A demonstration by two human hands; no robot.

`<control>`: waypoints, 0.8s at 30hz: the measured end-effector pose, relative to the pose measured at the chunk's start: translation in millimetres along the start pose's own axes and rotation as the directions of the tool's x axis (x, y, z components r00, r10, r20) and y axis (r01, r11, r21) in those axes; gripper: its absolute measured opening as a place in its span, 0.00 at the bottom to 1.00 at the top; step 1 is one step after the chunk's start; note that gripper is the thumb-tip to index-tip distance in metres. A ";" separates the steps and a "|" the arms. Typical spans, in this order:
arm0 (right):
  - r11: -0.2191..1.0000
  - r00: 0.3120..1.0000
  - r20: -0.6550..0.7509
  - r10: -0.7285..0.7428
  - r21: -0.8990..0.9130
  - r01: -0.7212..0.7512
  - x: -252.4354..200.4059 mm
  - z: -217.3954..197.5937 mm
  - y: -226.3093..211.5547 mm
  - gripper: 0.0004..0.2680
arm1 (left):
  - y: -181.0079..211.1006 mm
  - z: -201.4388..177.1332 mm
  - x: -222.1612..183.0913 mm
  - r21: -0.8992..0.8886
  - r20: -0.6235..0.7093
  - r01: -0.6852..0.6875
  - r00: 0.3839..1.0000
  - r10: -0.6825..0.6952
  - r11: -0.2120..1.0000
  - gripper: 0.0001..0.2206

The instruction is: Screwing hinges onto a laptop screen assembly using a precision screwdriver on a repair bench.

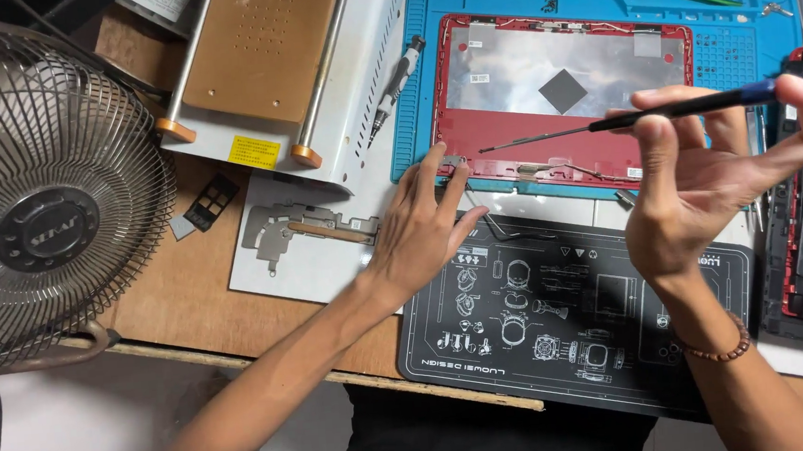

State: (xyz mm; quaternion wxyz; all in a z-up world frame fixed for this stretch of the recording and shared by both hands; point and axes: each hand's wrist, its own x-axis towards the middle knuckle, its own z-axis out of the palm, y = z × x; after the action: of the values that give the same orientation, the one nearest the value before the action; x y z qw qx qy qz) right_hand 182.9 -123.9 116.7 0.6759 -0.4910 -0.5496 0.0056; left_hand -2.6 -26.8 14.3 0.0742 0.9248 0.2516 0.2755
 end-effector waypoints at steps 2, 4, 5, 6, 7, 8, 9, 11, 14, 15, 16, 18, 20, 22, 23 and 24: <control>0.996 0.995 0.067 -0.068 0.062 0.064 8.9 10.5 7.3 0.22 | 1.3 -4.8 -0.3 0.020 -0.013 0.006 1.000 -0.006 1.000 0.21; 0.984 0.982 0.129 -0.140 0.128 0.124 16.9 21.7 10.1 0.22 | 0.7 -5.0 -1.8 0.042 -0.027 0.012 1.000 -0.011 0.999 0.19; 0.984 0.964 0.222 -0.148 0.127 0.122 19.4 27.6 8.7 0.21 | 0.0 -3.2 -4.5 0.057 -0.008 0.020 1.000 -0.020 0.998 0.21; 0.985 0.937 0.314 -0.153 0.126 0.119 21.9 33.5 7.4 0.19 | -0.7 -1.3 -7.1 0.073 0.011 0.028 1.000 -0.029 0.997 0.24; 0.985 0.936 0.317 -0.154 0.129 0.118 20.4 37.5 11.3 0.19 | -1.1 -2.5 -6.7 0.074 0.010 0.033 0.999 -0.034 0.997 0.24; 0.985 0.919 0.365 -0.148 0.142 0.102 19.0 41.2 15.4 0.21 | -1.4 -3.5 -6.0 0.080 0.007 0.037 0.999 -0.038 0.996 0.22; 0.985 0.901 0.411 -0.142 0.152 0.086 17.6 44.6 19.2 0.23 | -1.7 -4.6 -5.0 0.087 0.004 0.039 0.999 -0.039 0.995 0.20; 0.986 0.887 0.443 -0.133 0.151 0.072 17.2 49.5 16.6 0.22 | -2.0 -6.1 -3.9 0.053 0.005 0.052 0.999 -0.052 0.997 0.19; 0.987 0.871 0.475 -0.126 0.149 0.062 15.3 53.0 20.6 0.21 | -2.3 -6.2 -2.7 0.018 0.020 0.074 0.997 -0.075 0.997 0.17; 0.987 0.870 0.477 -0.126 0.148 0.062 14.1 52.9 23.2 0.21 | -1.9 -5.6 -2.6 0.015 0.034 0.085 0.996 -0.085 0.996 0.18; 0.987 0.870 0.477 -0.126 0.148 0.062 14.1 53.8 23.1 0.21 | -2.0 -5.7 -2.7 0.015 0.035 0.085 0.996 -0.086 0.996 0.18; 0.987 0.874 0.470 -0.124 0.148 0.061 14.6 55.1 23.1 0.19 | -2.4 -5.8 -1.7 -0.011 0.065 0.091 0.994 -0.090 0.996 0.17; 0.986 0.874 0.468 -0.130 0.156 0.063 13.4 54.7 26.1 0.19 | -0.8 -6.8 -1.8 -0.008 0.065 0.090 0.994 -0.089 0.996 0.17; 0.983 0.874 0.464 -0.144 0.165 0.075 13.0 55.0 29.0 0.19 | -0.9 -8.0 0.2 -0.001 0.057 0.083 0.995 -0.083 0.997 0.17; 0.986 0.883 0.451 -0.133 0.147 0.073 11.7 55.3 30.1 0.19 | -0.8 -8.4 0.6 -0.003 0.053 0.083 0.995 -0.082 0.997 0.17; 0.989 0.891 0.438 -0.121 0.129 0.071 10.4 55.6 31.2 0.19 | -0.7 -8.8 0.9 -0.006 0.049 0.082 0.995 -0.081 0.997 0.17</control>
State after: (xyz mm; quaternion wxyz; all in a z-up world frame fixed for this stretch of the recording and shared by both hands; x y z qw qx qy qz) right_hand 162.1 -65.5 98.7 0.5578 -0.4110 -0.7120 0.1143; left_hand -7.1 -25.8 21.9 0.0953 0.9199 0.2862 0.2507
